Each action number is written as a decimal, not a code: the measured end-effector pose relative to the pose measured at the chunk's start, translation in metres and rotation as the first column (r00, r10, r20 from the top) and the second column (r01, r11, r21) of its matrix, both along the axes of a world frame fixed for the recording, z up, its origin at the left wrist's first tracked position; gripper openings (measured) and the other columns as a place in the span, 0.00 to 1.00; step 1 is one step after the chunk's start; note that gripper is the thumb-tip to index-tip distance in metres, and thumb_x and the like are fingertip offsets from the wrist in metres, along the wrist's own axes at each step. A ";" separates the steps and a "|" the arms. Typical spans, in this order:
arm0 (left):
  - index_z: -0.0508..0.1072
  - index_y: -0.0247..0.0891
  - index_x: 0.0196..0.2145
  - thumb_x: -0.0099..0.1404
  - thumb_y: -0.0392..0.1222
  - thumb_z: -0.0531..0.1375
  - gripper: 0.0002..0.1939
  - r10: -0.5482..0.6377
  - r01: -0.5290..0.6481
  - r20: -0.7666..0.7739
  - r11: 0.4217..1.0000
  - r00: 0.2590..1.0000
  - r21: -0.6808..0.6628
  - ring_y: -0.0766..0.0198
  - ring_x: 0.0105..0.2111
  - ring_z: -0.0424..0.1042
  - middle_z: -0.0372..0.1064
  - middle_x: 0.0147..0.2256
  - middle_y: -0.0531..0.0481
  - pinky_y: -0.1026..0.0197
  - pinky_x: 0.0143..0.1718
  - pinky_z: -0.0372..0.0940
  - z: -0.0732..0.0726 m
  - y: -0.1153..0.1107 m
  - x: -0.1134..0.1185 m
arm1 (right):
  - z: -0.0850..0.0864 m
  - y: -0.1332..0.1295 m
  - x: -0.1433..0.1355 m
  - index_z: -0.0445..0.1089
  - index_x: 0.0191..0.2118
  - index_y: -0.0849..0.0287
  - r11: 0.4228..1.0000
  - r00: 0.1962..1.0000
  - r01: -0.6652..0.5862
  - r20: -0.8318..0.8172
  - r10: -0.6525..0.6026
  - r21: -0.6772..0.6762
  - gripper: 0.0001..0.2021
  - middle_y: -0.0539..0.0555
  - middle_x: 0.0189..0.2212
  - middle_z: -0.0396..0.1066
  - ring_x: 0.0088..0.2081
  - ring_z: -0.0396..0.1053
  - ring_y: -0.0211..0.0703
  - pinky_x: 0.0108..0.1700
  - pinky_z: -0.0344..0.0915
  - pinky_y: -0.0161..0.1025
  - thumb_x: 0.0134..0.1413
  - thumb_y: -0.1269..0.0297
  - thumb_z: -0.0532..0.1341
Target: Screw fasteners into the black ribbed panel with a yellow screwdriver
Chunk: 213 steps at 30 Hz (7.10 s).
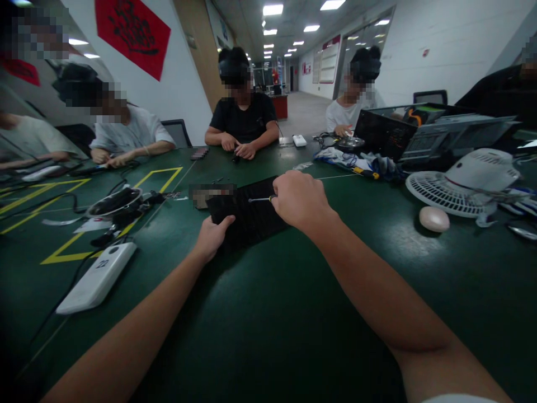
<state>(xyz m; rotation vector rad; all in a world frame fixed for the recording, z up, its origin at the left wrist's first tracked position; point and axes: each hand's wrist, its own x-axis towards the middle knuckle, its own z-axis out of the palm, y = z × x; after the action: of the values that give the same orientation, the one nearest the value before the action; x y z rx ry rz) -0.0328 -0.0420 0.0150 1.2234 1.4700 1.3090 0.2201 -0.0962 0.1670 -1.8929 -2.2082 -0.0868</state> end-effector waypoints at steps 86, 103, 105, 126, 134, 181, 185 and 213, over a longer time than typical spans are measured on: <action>0.79 0.38 0.44 0.58 0.37 0.74 0.16 -0.030 0.043 0.247 0.998 0.968 -0.045 0.48 0.49 0.84 0.84 0.45 0.42 0.40 0.59 0.77 0.004 -0.003 0.007 | 0.005 -0.012 0.005 0.88 0.48 0.54 0.982 0.992 -0.126 0.022 0.124 0.140 0.16 0.63 0.48 0.78 0.47 0.75 0.62 0.43 0.67 0.51 0.63 0.62 0.62; 0.79 0.39 0.45 0.59 0.38 0.74 0.16 -0.049 0.059 0.249 0.998 0.967 -0.033 0.48 0.49 0.84 0.84 0.47 0.41 0.42 0.58 0.77 -0.001 0.000 0.004 | 0.002 -0.008 0.009 0.84 0.48 0.53 0.984 0.986 -0.169 -0.003 0.169 0.049 0.14 0.59 0.47 0.81 0.46 0.77 0.57 0.42 0.65 0.46 0.56 0.69 0.67; 0.79 0.39 0.45 0.59 0.38 0.74 0.17 -0.047 0.057 0.250 0.998 0.967 -0.032 0.48 0.49 0.84 0.84 0.48 0.41 0.41 0.59 0.77 -0.001 -0.001 0.004 | 0.004 -0.009 0.014 0.84 0.47 0.54 0.980 0.983 -0.185 0.012 0.185 0.074 0.15 0.58 0.46 0.82 0.46 0.77 0.57 0.43 0.66 0.47 0.55 0.70 0.67; 0.81 0.37 0.45 0.59 0.36 0.75 0.16 -0.042 0.059 0.281 0.997 0.959 -0.053 0.48 0.48 0.84 0.84 0.45 0.42 0.39 0.60 0.75 0.002 -0.003 0.006 | 0.002 -0.002 0.018 0.87 0.45 0.58 0.973 0.979 -0.184 -0.060 0.193 0.142 0.13 0.60 0.38 0.84 0.40 0.79 0.55 0.44 0.68 0.48 0.61 0.64 0.65; 0.81 0.38 0.46 0.60 0.35 0.74 0.16 -0.043 0.061 0.296 0.997 0.954 -0.054 0.49 0.47 0.84 0.84 0.46 0.42 0.41 0.59 0.76 0.002 -0.002 0.005 | 0.005 -0.003 0.016 0.87 0.46 0.59 0.981 0.982 -0.173 -0.061 0.179 0.089 0.14 0.60 0.38 0.84 0.40 0.78 0.55 0.45 0.68 0.49 0.62 0.64 0.64; 0.79 0.37 0.44 0.56 0.36 0.75 0.18 -0.012 0.030 0.269 0.998 0.963 -0.062 0.49 0.46 0.84 0.83 0.43 0.43 0.41 0.59 0.76 0.005 -0.003 0.009 | 0.015 -0.002 0.036 0.86 0.40 0.56 0.978 0.987 -0.130 -0.078 0.144 0.161 0.11 0.60 0.38 0.83 0.43 0.78 0.57 0.44 0.68 0.48 0.61 0.58 0.67; 0.79 0.37 0.44 0.55 0.37 0.75 0.18 0.004 0.014 0.267 0.998 0.964 -0.066 0.49 0.46 0.84 0.83 0.43 0.43 0.41 0.59 0.76 0.007 -0.003 0.010 | 0.011 -0.002 0.029 0.86 0.41 0.54 0.979 0.984 -0.121 -0.108 0.140 0.165 0.10 0.59 0.37 0.83 0.42 0.78 0.56 0.44 0.68 0.48 0.62 0.59 0.66; 0.80 0.38 0.44 0.56 0.37 0.75 0.18 -0.028 0.044 0.272 0.998 0.962 -0.053 0.49 0.46 0.84 0.83 0.44 0.42 0.40 0.59 0.76 0.006 -0.005 0.009 | 0.003 0.002 0.017 0.86 0.40 0.58 0.977 0.978 -0.176 -0.087 0.187 0.122 0.10 0.59 0.35 0.83 0.38 0.76 0.51 0.42 0.65 0.46 0.65 0.63 0.65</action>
<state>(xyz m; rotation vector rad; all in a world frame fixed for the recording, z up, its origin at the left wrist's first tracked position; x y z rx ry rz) -0.0242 -0.0474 0.0214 0.9841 1.2745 1.3405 0.2370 -0.0940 0.1695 -1.5939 -2.2478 -0.0850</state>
